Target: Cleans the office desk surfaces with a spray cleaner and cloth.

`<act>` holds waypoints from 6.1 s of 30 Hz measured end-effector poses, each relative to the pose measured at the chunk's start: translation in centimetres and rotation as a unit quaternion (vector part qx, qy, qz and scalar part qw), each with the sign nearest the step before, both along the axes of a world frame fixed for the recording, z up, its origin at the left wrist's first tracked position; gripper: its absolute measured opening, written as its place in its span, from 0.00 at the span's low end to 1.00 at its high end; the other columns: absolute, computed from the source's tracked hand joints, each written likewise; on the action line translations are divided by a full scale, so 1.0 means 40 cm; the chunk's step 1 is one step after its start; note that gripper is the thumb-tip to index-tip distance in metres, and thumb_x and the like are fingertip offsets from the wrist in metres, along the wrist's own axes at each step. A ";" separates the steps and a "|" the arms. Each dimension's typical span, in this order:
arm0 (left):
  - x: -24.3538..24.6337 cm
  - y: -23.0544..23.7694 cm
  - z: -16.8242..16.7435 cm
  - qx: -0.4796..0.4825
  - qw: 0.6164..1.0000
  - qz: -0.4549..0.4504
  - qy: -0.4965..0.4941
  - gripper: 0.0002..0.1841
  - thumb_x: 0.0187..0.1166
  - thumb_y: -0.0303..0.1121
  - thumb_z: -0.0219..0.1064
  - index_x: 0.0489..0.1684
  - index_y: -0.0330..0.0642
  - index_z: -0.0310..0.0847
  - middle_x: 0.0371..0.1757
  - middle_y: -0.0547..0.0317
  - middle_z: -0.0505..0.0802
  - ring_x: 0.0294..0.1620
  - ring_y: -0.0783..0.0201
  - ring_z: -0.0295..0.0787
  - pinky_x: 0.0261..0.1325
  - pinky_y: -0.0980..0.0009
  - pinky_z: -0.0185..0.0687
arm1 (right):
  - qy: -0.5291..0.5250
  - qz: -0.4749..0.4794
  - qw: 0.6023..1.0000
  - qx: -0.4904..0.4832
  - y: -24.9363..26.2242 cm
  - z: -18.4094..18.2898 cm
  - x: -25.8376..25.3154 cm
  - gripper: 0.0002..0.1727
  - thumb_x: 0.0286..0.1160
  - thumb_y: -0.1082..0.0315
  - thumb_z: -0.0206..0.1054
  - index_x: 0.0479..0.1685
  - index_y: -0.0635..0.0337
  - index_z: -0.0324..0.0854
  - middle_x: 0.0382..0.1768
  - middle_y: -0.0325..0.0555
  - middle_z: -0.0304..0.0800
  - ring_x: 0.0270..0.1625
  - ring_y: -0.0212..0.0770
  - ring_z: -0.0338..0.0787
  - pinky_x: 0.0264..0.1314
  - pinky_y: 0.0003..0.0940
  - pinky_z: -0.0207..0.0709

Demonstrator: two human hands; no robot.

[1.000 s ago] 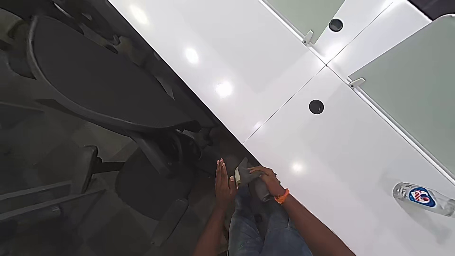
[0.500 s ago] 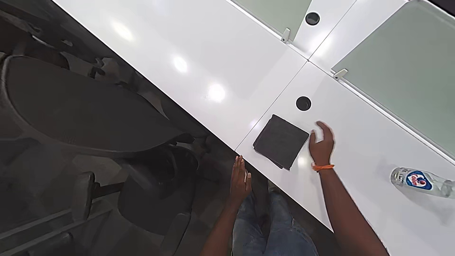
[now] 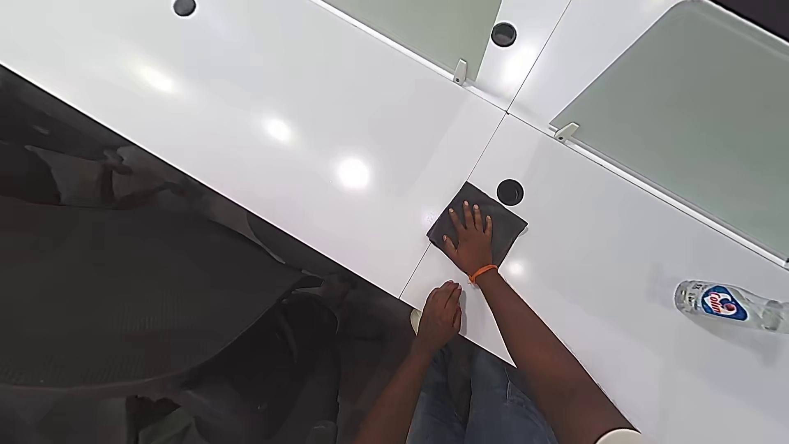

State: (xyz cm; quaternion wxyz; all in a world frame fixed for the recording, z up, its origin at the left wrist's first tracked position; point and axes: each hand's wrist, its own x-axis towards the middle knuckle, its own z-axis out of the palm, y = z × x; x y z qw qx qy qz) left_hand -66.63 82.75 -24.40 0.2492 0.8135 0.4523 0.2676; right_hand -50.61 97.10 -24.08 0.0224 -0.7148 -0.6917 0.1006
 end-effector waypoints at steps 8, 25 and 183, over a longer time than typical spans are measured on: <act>0.191 0.279 -0.030 0.017 0.999 0.040 0.033 0.24 0.82 0.32 0.55 0.75 0.33 0.79 0.80 0.45 0.82 0.87 0.46 0.71 0.87 0.49 0.65 | -0.024 -0.127 0.991 0.030 0.302 0.000 0.112 0.44 0.80 0.33 0.44 0.96 0.40 0.49 0.96 0.55 0.40 0.97 0.62 0.41 0.91 0.73 0.35; 0.206 0.305 -0.045 -0.004 0.984 0.078 0.163 0.30 0.88 0.43 0.42 0.81 0.33 0.72 0.87 0.43 0.74 0.91 0.48 0.63 0.90 0.53 0.57 | 0.031 -0.006 0.999 0.012 0.596 0.003 0.434 0.39 0.79 0.32 0.44 0.93 0.28 0.56 0.97 0.40 0.44 0.97 0.53 0.42 0.92 0.69 0.33; 0.213 0.305 -0.044 -0.011 0.978 0.082 0.191 0.29 0.84 0.39 0.46 0.82 0.36 0.73 0.87 0.46 0.75 0.90 0.47 0.64 0.89 0.50 0.59 | 0.052 -0.203 0.977 0.042 0.371 0.012 0.478 0.30 0.88 0.54 0.45 0.91 0.38 0.64 0.96 0.46 0.49 0.97 0.60 0.42 0.89 0.78 0.30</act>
